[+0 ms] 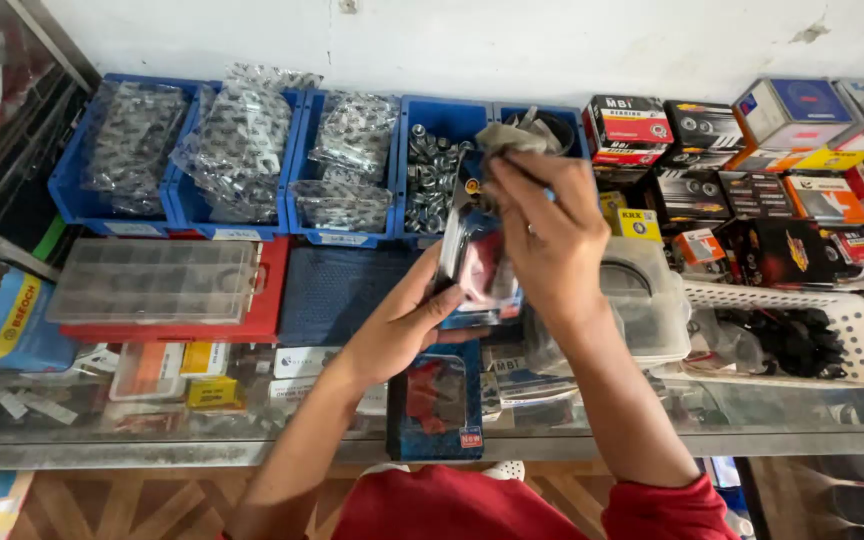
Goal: Cleaning and wiping down the packaging of motorcycle brake pads in a parts store.
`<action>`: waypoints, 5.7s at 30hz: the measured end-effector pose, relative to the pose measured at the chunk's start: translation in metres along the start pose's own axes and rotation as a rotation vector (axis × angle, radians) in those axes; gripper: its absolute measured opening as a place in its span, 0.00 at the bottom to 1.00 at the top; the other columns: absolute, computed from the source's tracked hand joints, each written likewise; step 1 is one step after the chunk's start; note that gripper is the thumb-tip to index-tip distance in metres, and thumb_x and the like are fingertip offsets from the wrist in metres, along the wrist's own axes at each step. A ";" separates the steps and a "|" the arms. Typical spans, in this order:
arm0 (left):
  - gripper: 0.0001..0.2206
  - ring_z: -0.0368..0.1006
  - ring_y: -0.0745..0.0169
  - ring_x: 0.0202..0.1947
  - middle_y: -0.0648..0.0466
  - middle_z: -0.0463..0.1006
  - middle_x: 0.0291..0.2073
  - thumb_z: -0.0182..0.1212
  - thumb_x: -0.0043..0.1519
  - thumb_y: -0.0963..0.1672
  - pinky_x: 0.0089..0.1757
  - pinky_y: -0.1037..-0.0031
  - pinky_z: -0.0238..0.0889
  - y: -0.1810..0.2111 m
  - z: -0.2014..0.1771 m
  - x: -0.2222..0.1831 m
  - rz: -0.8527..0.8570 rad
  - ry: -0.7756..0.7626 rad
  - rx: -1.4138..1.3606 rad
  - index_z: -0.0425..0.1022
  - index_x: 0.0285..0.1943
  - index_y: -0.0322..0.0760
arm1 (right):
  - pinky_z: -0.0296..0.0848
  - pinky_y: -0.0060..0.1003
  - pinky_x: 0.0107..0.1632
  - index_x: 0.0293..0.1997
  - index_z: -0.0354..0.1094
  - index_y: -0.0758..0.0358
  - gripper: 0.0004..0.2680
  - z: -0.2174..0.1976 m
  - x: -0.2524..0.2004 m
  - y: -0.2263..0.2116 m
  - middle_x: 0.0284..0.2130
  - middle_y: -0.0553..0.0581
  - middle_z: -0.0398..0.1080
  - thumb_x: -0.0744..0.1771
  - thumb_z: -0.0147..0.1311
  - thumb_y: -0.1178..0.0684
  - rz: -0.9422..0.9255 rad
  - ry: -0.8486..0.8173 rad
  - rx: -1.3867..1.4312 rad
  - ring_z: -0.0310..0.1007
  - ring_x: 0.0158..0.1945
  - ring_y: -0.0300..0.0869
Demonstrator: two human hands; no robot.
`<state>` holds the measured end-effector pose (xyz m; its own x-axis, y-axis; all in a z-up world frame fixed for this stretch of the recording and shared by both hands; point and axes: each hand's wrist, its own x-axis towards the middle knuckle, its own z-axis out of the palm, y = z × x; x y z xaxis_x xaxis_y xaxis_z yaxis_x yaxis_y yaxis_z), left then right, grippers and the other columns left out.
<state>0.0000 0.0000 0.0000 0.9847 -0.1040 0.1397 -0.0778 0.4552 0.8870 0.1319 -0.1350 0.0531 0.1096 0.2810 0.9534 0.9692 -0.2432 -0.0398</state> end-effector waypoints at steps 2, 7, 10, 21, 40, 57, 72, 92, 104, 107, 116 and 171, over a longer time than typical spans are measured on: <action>0.31 0.51 0.33 0.71 0.35 0.54 0.72 0.50 0.72 0.45 0.58 0.34 0.58 -0.008 -0.009 0.002 0.013 -0.048 -0.022 0.40 0.83 0.47 | 0.80 0.43 0.47 0.46 0.81 0.63 0.05 0.005 -0.004 -0.016 0.42 0.59 0.75 0.67 0.65 0.61 0.021 -0.070 0.053 0.78 0.44 0.54; 0.30 0.61 0.37 0.67 0.37 0.56 0.73 0.49 0.71 0.42 0.56 0.36 0.62 -0.013 -0.017 0.005 -0.006 -0.045 -0.088 0.44 0.82 0.49 | 0.77 0.48 0.44 0.42 0.81 0.63 0.03 0.011 0.004 -0.004 0.37 0.60 0.78 0.66 0.65 0.61 0.081 -0.067 0.126 0.78 0.41 0.59; 0.30 0.61 0.37 0.68 0.37 0.55 0.73 0.48 0.70 0.40 0.55 0.37 0.63 -0.013 -0.016 0.007 -0.024 -0.070 -0.099 0.43 0.83 0.47 | 0.78 0.44 0.45 0.43 0.80 0.64 0.03 0.015 0.000 -0.005 0.40 0.59 0.79 0.67 0.67 0.61 0.075 -0.011 0.058 0.79 0.41 0.56; 0.31 0.68 0.43 0.58 0.43 0.63 0.67 0.47 0.63 0.42 0.55 0.47 0.69 -0.026 -0.040 0.014 0.130 0.072 -0.528 0.52 0.79 0.56 | 0.78 0.39 0.40 0.41 0.80 0.61 0.05 0.003 -0.029 -0.075 0.37 0.58 0.79 0.64 0.63 0.63 -0.085 -0.136 0.063 0.76 0.35 0.48; 0.24 0.78 0.36 0.51 0.33 0.76 0.57 0.51 0.70 0.41 0.46 0.41 0.77 -0.038 -0.015 0.018 0.341 0.291 -0.340 0.56 0.77 0.36 | 0.77 0.42 0.33 0.30 0.79 0.67 0.05 -0.035 -0.052 -0.040 0.26 0.63 0.79 0.60 0.71 0.67 0.240 -0.026 0.118 0.77 0.26 0.55; 0.26 0.65 0.53 0.62 0.45 0.67 0.65 0.48 0.71 0.46 0.61 0.60 0.59 -0.016 -0.012 0.003 0.254 0.020 0.133 0.52 0.79 0.35 | 0.77 0.47 0.42 0.38 0.82 0.63 0.06 -0.043 -0.057 -0.013 0.38 0.64 0.80 0.66 0.63 0.68 0.292 -0.073 0.037 0.78 0.37 0.55; 0.23 0.70 0.60 0.43 0.45 0.78 0.48 0.51 0.71 0.42 0.41 0.70 0.72 -0.002 0.009 0.000 0.212 -0.022 0.199 0.61 0.77 0.37 | 0.76 0.46 0.46 0.43 0.79 0.73 0.03 -0.044 -0.033 -0.014 0.40 0.68 0.80 0.68 0.65 0.68 0.174 0.013 0.013 0.77 0.39 0.56; 0.24 0.78 0.41 0.47 0.40 0.77 0.54 0.50 0.66 0.41 0.42 0.56 0.75 -0.029 -0.038 0.006 0.109 0.013 -0.500 0.61 0.74 0.48 | 0.77 0.39 0.43 0.42 0.80 0.60 0.05 -0.008 -0.050 -0.070 0.40 0.54 0.80 0.64 0.64 0.59 -0.089 -0.202 -0.033 0.76 0.36 0.47; 0.22 0.78 0.43 0.51 0.35 0.77 0.56 0.51 0.71 0.43 0.49 0.48 0.76 -0.023 -0.035 0.010 0.278 0.092 -0.203 0.60 0.75 0.33 | 0.75 0.42 0.41 0.37 0.81 0.65 0.05 -0.027 -0.078 -0.041 0.33 0.61 0.80 0.62 0.70 0.64 0.256 -0.034 -0.054 0.76 0.33 0.53; 0.19 0.77 0.46 0.49 0.38 0.77 0.50 0.50 0.71 0.45 0.48 0.49 0.76 -0.002 -0.017 0.004 0.259 0.014 -0.023 0.67 0.70 0.34 | 0.74 0.44 0.44 0.40 0.81 0.66 0.04 -0.029 -0.064 -0.028 0.37 0.63 0.81 0.65 0.68 0.65 0.218 -0.015 -0.123 0.75 0.37 0.55; 0.18 0.62 0.62 0.44 0.53 0.70 0.46 0.48 0.72 0.45 0.44 0.64 0.53 -0.022 -0.034 0.002 0.134 -0.016 0.166 0.67 0.70 0.34 | 0.77 0.49 0.49 0.43 0.80 0.68 0.04 -0.004 -0.018 -0.044 0.41 0.65 0.78 0.68 0.59 0.65 0.007 -0.072 -0.077 0.76 0.44 0.59; 0.31 0.58 0.46 0.70 0.45 0.53 0.75 0.48 0.64 0.46 0.65 0.52 0.57 -0.047 0.088 0.026 0.338 0.346 0.236 0.46 0.77 0.36 | 0.51 0.57 0.79 0.72 0.45 0.77 0.24 -0.073 -0.083 -0.059 0.74 0.78 0.46 0.66 0.41 0.62 0.427 -0.370 0.858 0.48 0.79 0.67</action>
<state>0.0154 -0.1022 0.0003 0.8892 0.3298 0.3170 -0.3933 0.1975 0.8979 0.0491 -0.2114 -0.0016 0.4022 0.6309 0.6634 0.6486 0.3150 -0.6928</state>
